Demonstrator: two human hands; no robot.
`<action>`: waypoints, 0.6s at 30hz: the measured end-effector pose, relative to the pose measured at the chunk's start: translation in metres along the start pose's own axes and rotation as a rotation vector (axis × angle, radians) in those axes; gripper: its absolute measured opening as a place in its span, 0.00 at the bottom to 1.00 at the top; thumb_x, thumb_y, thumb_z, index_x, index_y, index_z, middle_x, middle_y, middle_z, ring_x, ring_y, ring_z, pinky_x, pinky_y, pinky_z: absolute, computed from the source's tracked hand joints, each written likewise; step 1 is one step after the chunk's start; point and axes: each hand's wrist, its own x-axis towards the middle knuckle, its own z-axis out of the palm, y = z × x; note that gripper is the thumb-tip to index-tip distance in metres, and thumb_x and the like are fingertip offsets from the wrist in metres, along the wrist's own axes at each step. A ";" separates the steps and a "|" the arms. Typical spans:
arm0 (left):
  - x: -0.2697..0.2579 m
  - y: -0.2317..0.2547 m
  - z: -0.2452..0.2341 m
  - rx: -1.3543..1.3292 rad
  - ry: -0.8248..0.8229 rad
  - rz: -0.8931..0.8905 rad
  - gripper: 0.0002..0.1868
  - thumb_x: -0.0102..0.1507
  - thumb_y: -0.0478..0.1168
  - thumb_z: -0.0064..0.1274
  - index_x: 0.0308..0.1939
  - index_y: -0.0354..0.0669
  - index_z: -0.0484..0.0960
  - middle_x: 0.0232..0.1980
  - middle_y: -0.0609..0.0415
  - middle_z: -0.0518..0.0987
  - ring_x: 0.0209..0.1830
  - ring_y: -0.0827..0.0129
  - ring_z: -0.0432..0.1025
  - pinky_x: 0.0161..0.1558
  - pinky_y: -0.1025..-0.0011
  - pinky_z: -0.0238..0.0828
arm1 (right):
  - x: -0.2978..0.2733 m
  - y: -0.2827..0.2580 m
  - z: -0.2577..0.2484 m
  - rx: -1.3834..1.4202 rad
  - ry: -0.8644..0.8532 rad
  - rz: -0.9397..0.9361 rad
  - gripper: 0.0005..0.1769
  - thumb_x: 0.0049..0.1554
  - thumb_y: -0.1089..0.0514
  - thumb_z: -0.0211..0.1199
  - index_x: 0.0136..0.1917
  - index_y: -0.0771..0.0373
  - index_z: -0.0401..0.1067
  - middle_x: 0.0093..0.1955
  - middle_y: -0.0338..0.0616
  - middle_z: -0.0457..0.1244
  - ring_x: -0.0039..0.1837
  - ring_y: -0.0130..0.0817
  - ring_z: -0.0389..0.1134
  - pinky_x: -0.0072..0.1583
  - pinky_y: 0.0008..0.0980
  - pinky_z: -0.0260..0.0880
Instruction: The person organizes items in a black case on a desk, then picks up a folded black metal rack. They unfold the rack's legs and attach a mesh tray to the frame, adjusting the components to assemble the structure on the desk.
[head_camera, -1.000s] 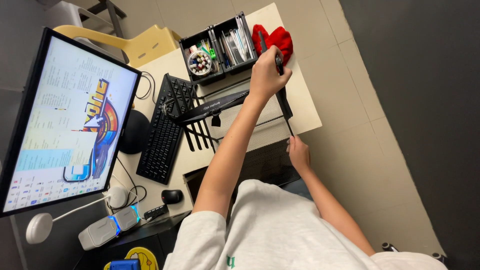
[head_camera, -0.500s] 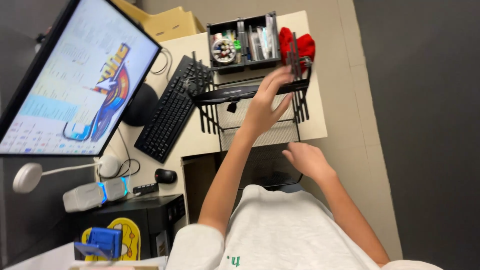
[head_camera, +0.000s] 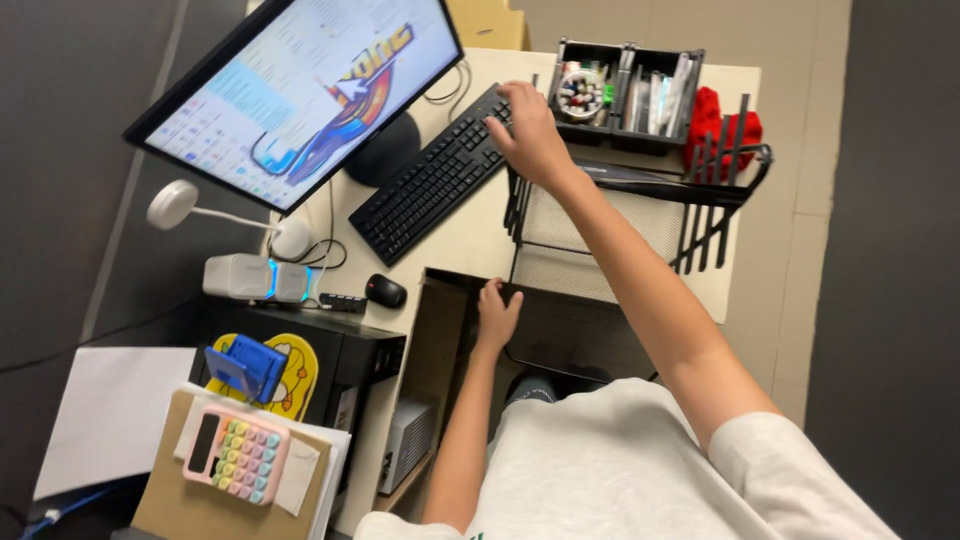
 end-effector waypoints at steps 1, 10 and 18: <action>-0.002 -0.005 0.005 0.004 0.013 -0.002 0.22 0.66 0.42 0.58 0.57 0.31 0.72 0.49 0.35 0.79 0.44 0.50 0.76 0.45 0.62 0.74 | -0.003 0.008 0.011 0.008 -0.002 -0.011 0.22 0.61 0.58 0.67 0.63 0.70 0.64 0.63 0.61 0.63 0.64 0.58 0.63 0.65 0.47 0.64; 0.003 0.051 -0.018 -0.499 -0.384 -0.668 0.15 0.74 0.42 0.39 0.55 0.32 0.70 0.30 0.42 0.83 0.20 0.60 0.78 0.23 0.65 0.74 | -0.023 0.000 0.014 0.019 -0.010 0.216 0.13 0.57 0.65 0.61 0.55 0.66 0.64 0.51 0.55 0.67 0.51 0.54 0.70 0.53 0.46 0.70; 0.017 0.069 -0.027 -0.346 -0.388 -0.628 0.17 0.73 0.43 0.37 0.60 0.33 0.68 0.27 0.45 0.83 0.17 0.63 0.77 0.20 0.67 0.74 | -0.023 0.009 0.027 -0.114 -0.020 0.174 0.09 0.53 0.68 0.58 0.47 0.64 0.61 0.44 0.51 0.61 0.50 0.50 0.67 0.52 0.46 0.69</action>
